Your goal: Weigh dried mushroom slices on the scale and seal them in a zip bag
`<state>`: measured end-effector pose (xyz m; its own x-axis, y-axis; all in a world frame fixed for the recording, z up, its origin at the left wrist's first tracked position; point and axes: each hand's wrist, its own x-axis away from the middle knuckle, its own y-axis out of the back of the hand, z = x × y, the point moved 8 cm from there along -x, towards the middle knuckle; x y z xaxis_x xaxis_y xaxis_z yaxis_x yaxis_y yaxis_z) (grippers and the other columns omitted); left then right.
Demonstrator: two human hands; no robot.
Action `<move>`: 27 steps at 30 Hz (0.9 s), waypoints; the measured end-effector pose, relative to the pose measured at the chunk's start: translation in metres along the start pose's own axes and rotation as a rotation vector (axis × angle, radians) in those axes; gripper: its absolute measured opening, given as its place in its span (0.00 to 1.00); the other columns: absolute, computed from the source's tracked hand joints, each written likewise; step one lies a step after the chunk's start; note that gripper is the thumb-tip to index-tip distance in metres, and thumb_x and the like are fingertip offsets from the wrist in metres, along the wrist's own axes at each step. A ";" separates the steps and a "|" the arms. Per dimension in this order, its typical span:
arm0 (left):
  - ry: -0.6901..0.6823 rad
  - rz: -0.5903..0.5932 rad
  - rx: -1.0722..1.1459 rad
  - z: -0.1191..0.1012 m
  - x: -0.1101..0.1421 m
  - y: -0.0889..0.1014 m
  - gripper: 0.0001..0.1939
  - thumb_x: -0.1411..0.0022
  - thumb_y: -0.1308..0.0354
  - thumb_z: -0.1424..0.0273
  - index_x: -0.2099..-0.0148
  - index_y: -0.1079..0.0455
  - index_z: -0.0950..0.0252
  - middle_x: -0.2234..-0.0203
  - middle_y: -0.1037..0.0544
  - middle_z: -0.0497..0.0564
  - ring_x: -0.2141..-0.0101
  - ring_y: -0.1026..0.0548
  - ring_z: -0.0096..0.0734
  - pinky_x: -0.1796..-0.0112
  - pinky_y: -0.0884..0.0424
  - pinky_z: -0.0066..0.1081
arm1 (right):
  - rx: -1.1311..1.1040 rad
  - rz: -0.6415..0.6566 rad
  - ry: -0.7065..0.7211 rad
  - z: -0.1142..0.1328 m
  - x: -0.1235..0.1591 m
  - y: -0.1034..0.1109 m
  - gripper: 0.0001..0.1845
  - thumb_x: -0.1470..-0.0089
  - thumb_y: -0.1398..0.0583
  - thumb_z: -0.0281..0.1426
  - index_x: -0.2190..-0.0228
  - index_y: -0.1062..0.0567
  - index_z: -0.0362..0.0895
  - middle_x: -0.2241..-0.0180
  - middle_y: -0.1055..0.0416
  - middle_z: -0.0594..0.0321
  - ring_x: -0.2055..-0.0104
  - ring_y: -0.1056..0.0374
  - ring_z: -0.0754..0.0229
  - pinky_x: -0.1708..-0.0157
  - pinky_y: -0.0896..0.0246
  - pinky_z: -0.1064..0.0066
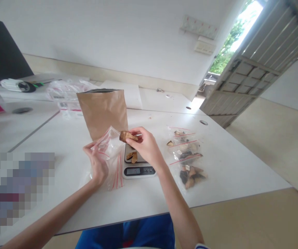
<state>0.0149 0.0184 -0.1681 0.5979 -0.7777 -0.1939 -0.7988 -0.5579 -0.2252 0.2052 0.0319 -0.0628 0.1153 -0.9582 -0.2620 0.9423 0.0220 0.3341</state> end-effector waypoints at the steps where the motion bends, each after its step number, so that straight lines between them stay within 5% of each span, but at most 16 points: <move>1: 0.005 0.005 -0.009 -0.001 0.001 0.000 0.13 0.36 0.56 0.56 0.61 0.45 0.60 0.65 0.36 0.48 0.60 0.33 0.33 0.55 0.37 0.35 | 0.000 0.057 0.011 0.008 -0.005 -0.011 0.13 0.54 0.36 0.31 0.63 0.28 0.44 0.66 0.26 0.62 0.68 0.29 0.63 0.68 0.32 0.70; 7: 0.030 0.017 -0.035 -0.005 0.002 -0.003 0.14 0.36 0.57 0.54 0.61 0.45 0.60 0.65 0.33 0.49 0.62 0.31 0.33 0.60 0.35 0.34 | 0.218 0.188 0.108 0.025 -0.021 -0.048 0.13 0.53 0.36 0.25 0.63 0.27 0.44 0.60 0.27 0.59 0.62 0.29 0.61 0.59 0.31 0.65; 13: 0.127 0.037 0.043 -0.008 0.004 -0.006 0.14 0.37 0.55 0.53 0.61 0.47 0.58 0.72 0.35 0.44 0.80 0.35 0.26 0.77 0.37 0.28 | 0.163 0.072 0.321 0.028 -0.013 -0.017 0.07 0.42 0.42 0.34 0.62 0.27 0.46 0.59 0.29 0.59 0.57 0.29 0.61 0.54 0.32 0.65; 17: 0.167 -0.047 0.085 -0.007 -0.001 0.001 0.13 0.38 0.54 0.55 0.61 0.47 0.58 0.72 0.36 0.43 0.79 0.36 0.24 0.76 0.38 0.27 | 0.302 -0.031 0.318 -0.011 0.009 0.006 0.13 0.38 0.48 0.36 0.55 0.30 0.45 0.52 0.32 0.54 0.47 0.34 0.57 0.47 0.36 0.61; 23: 0.149 -0.087 0.115 -0.004 -0.007 0.006 0.12 0.38 0.55 0.56 0.61 0.47 0.58 0.70 0.37 0.45 0.74 0.35 0.27 0.71 0.37 0.29 | 0.728 0.156 0.287 -0.067 0.020 -0.025 0.33 0.45 0.41 0.41 0.42 0.40 0.42 0.36 0.49 0.43 0.32 0.58 0.41 0.38 0.55 0.43; 27: 0.147 -0.081 0.105 -0.003 -0.007 0.006 0.12 0.38 0.54 0.56 0.60 0.46 0.58 0.67 0.37 0.46 0.72 0.35 0.27 0.70 0.38 0.29 | 0.816 0.204 0.261 -0.068 0.006 -0.034 0.34 0.45 0.41 0.44 0.42 0.41 0.42 0.41 0.39 0.45 0.36 0.48 0.41 0.41 0.52 0.43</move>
<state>0.0060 0.0198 -0.1653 0.6375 -0.7698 -0.0309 -0.7323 -0.5931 -0.3346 0.1953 0.0449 -0.1367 0.4190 -0.8596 -0.2923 0.3888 -0.1211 0.9133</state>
